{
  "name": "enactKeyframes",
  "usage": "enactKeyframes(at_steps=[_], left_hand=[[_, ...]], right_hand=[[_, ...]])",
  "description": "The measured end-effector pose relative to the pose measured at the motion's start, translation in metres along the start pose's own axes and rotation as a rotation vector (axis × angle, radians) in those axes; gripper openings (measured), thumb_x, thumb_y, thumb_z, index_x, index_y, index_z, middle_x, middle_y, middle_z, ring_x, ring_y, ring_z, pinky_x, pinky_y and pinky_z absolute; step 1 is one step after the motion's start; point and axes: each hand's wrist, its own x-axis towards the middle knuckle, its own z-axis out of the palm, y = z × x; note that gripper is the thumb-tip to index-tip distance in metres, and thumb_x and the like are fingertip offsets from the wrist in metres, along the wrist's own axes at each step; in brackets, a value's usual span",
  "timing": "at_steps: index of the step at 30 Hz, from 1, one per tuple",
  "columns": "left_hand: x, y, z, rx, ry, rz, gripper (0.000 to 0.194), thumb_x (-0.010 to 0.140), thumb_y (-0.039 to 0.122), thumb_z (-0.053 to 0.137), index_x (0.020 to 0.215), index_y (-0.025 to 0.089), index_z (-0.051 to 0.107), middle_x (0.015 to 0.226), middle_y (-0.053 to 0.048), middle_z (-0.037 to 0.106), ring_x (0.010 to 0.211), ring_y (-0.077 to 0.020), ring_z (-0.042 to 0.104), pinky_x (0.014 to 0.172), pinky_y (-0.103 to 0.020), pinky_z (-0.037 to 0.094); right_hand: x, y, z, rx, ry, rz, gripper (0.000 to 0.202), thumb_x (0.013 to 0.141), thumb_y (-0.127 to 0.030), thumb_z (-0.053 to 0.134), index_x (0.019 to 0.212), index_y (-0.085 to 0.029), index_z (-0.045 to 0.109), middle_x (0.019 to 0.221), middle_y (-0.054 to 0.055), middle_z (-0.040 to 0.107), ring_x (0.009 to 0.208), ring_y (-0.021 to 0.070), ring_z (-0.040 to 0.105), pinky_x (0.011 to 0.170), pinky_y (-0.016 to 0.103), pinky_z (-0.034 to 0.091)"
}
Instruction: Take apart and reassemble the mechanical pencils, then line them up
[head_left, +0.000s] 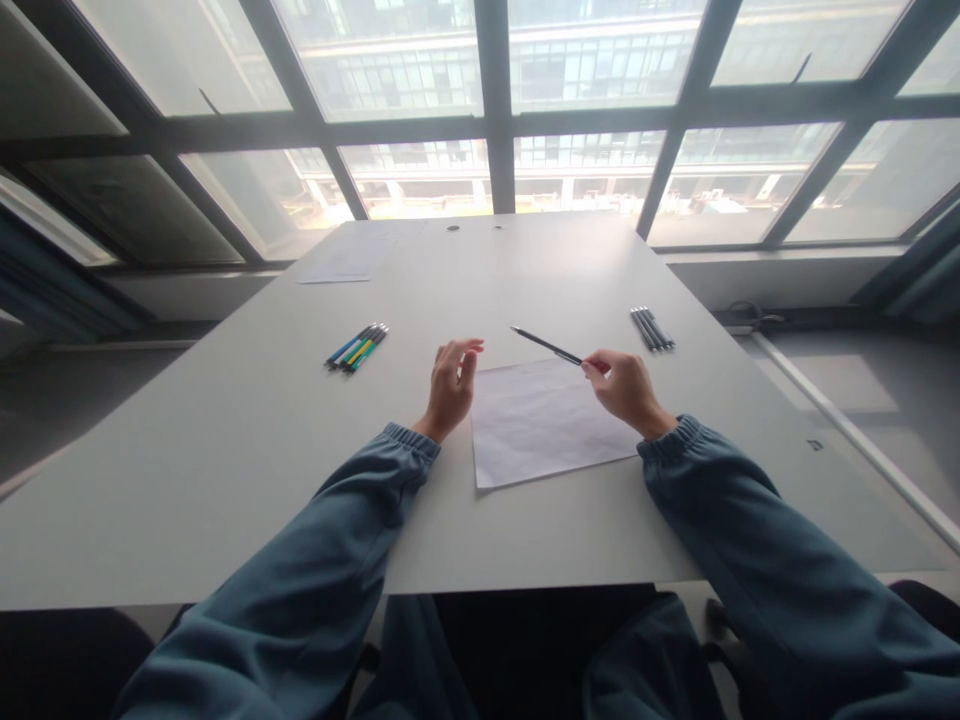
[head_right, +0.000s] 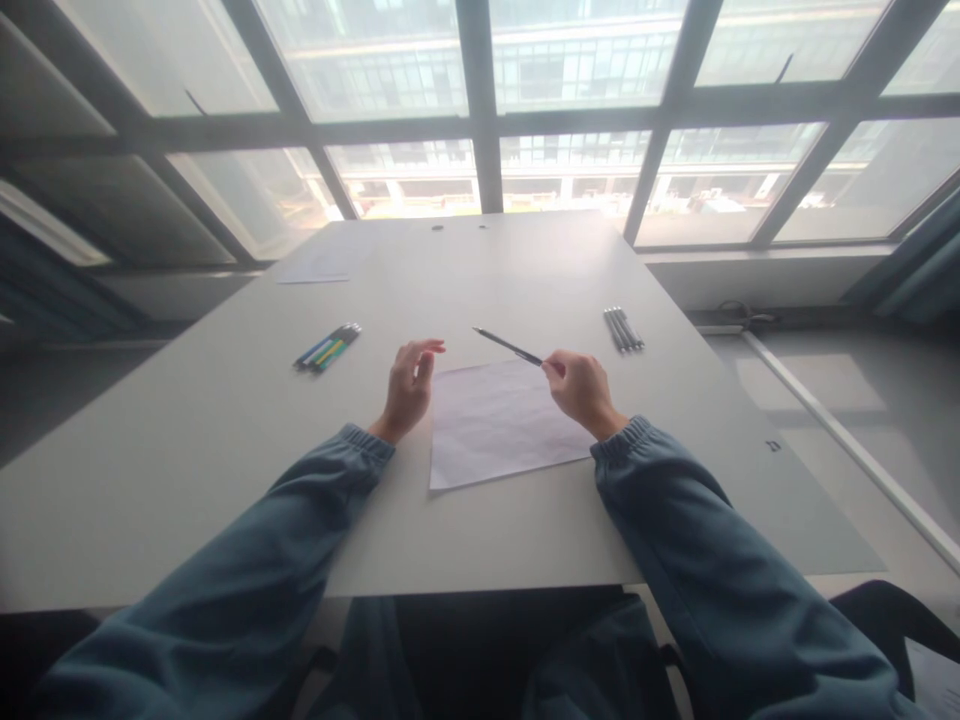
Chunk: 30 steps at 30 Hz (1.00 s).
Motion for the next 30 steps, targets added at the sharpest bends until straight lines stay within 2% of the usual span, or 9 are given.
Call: enactKeyframes(at_steps=[5, 9, 14, 19, 23, 30], left_hand=[[0.001, 0.002, 0.000, -0.004, -0.036, 0.039, 0.050, 0.107, 0.049, 0.029, 0.102, 0.019, 0.068, 0.104, -0.008, 0.072, 0.103, -0.0217, 0.062, 0.097, -0.040, 0.046], [0.002, 0.003, 0.000, -0.022, -0.059, 0.046, 0.057, 0.107, 0.052, 0.024, 0.097, 0.020, 0.070, 0.103, -0.009, 0.072, 0.103, -0.0224, 0.063, 0.098, -0.042, 0.046], [0.001, 0.006, 0.000, -0.080, -0.061, 0.101, 0.055, 0.107, 0.050, 0.028, 0.093, 0.020, 0.071, 0.100, -0.008, 0.072, 0.102, -0.0223, 0.062, 0.098, -0.042, 0.046], [0.002, 0.007, 0.000, -0.062, -0.073, 0.102, 0.056, 0.107, 0.052, 0.028, 0.089, 0.020, 0.071, 0.101, -0.008, 0.071, 0.102, -0.0224, 0.062, 0.099, -0.043, 0.045], [0.001, 0.007, 0.000, -0.080, -0.091, 0.096, 0.057, 0.106, 0.053, 0.029, 0.087, 0.020, 0.072, 0.101, -0.008, 0.071, 0.102, -0.0227, 0.061, 0.098, -0.043, 0.046], [-0.003, 0.010, 0.001, -0.195, -0.234, 0.196, 0.051, 0.106, 0.050, 0.034, 0.090, 0.021, 0.073, 0.101, -0.008, 0.071, 0.102, -0.0226, 0.060, 0.097, -0.044, 0.047]], right_hand=[[0.017, 0.033, -0.023, -0.049, 0.124, 0.156, 0.019, 0.085, -0.030, 0.062, 0.076, -0.017, 0.073, 0.071, 0.007, 0.073, 0.071, 0.0228, 0.067, 0.076, 0.035, 0.050], [0.024, 0.063, -0.047, -0.104, 0.232, 0.282, 0.020, 0.086, -0.031, 0.061, 0.077, -0.017, 0.072, 0.075, 0.009, 0.074, 0.071, 0.0233, 0.067, 0.072, 0.034, 0.049], [0.026, 0.087, -0.063, -0.251, 0.300, 0.419, 0.020, 0.087, -0.030, 0.059, 0.083, -0.016, 0.074, 0.083, 0.014, 0.076, 0.079, 0.0267, 0.067, 0.077, 0.037, 0.050], [0.026, 0.087, -0.051, -0.417, 0.231, 0.545, 0.024, 0.090, -0.032, 0.056, 0.091, -0.018, 0.075, 0.092, 0.016, 0.075, 0.091, 0.0317, 0.068, 0.081, 0.041, 0.050], [0.027, 0.079, -0.034, -0.520, 0.138, 0.565, 0.030, 0.093, -0.029, 0.049, 0.096, -0.016, 0.076, 0.097, 0.020, 0.073, 0.095, 0.0339, 0.068, 0.084, 0.044, 0.050], [0.030, 0.076, -0.022, -0.592, 0.030, 0.563, 0.034, 0.096, -0.028, 0.045, 0.104, -0.013, 0.074, 0.103, 0.023, 0.072, 0.100, 0.0346, 0.069, 0.087, 0.045, 0.050]])
